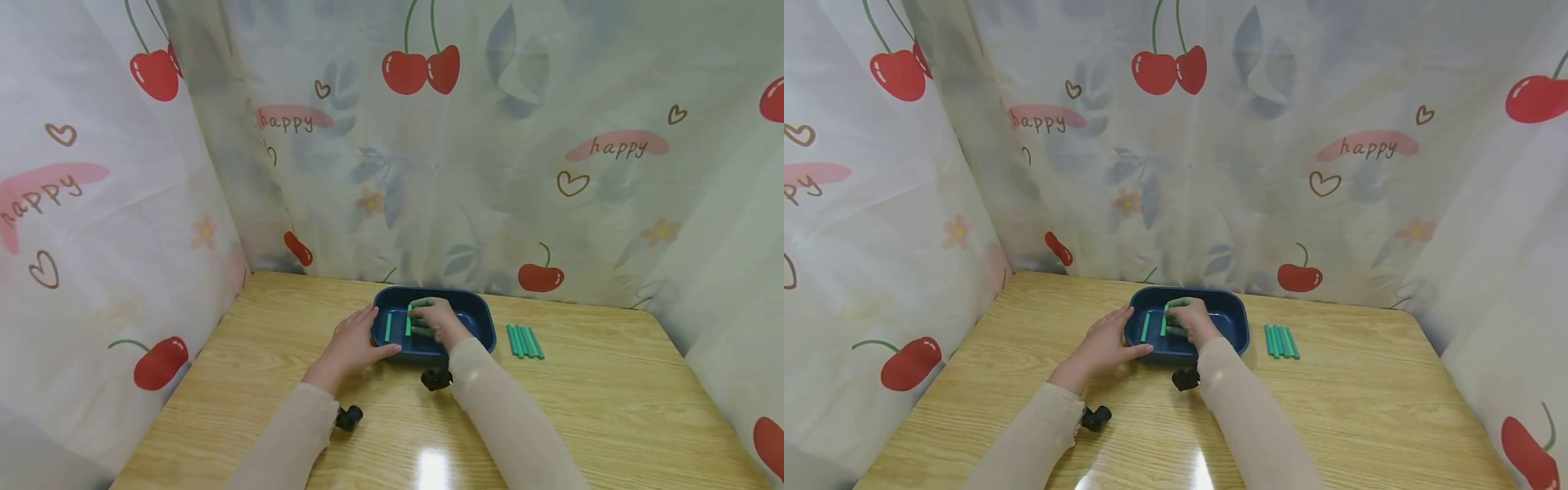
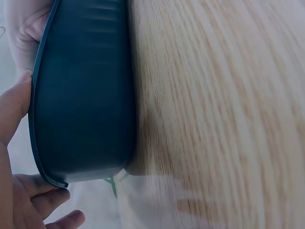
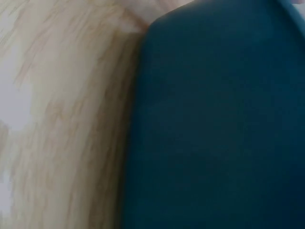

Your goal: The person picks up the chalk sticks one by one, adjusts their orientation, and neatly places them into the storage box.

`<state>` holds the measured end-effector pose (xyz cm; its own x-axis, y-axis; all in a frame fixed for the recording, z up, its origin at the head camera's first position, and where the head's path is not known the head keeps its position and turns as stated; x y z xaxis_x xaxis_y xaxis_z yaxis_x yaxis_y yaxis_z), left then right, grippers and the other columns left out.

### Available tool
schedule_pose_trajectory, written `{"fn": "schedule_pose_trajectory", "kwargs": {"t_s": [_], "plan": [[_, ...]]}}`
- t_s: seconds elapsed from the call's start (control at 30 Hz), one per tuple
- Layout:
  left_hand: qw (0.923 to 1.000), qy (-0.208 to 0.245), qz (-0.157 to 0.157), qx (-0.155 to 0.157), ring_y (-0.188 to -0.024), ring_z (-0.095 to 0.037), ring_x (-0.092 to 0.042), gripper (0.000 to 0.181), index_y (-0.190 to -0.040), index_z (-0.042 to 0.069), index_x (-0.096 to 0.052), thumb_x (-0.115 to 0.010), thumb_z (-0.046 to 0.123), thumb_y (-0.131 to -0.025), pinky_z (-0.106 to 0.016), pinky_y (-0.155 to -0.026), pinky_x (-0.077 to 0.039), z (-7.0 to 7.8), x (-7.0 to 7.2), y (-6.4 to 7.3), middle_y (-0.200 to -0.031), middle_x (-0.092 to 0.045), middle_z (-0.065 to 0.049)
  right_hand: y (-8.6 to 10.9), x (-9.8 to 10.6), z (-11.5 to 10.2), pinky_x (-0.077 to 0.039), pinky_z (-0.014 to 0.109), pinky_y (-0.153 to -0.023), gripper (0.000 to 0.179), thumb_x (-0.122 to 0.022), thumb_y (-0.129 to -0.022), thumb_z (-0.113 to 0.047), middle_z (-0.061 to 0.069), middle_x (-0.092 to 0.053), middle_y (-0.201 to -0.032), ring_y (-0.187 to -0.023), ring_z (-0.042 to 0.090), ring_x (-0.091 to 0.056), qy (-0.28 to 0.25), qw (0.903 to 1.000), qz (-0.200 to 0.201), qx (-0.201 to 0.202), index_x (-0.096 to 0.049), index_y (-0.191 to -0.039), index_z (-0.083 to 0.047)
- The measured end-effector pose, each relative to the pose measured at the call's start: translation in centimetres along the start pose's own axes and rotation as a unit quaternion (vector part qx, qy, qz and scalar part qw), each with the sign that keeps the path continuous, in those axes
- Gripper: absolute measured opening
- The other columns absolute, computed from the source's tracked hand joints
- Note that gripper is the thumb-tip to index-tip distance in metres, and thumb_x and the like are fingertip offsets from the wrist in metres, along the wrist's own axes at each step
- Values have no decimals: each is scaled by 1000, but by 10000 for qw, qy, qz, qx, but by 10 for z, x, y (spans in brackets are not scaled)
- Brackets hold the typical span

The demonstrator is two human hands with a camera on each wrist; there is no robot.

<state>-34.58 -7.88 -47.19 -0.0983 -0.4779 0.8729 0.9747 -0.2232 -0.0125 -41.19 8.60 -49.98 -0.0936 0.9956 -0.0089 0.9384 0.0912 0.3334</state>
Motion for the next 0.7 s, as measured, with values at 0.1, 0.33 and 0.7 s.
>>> {"fn": "schedule_pose_trajectory", "kwargs": {"t_s": [0.1,0.33,0.7], "plan": [[10000,8,15,-38,-150,-31,-24,102,-158,8,-29,-67,67,-84,-54,-120,-18,0,1,0,-163,-27,-10,-4,-3,5,-60,32,-67,28,-66,-90,3,8,-65,-91,-72,15,-65,169,9999,-13,-33,-64,-118,5],[10000,-15,0,-90,-150,-32,-25,102,-158,7,-29,-66,67,-85,-54,-120,-18,2,2,2,-163,-28,-11,-10,-6,14,-60,33,-63,24,-65,-88,7,10,-66,-89,-68,16,-64,549,9985,-2,-39,-65,-112,7],[10000,29,-21,-48,-150,-33,-24,100,-158,7,-28,-68,64,-86,-54,-120,-16,4,5,4,-164,-26,-11,-12,-12,13,-61,36,-69,24,-63,-92,5,14,-66,-95,-68,18,-66,850,9964,-41,-31,-64,-116,6]]}}
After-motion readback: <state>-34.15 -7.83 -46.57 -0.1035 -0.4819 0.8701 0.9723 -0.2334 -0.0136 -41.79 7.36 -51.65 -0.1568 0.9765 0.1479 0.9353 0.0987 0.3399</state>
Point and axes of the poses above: each hand's wrist, its own y-axis away from the middle knuckle, its own x-axis out of the back of the hand, z = x × y, the point moved 10 cm from there along -y, towards the middle knuckle
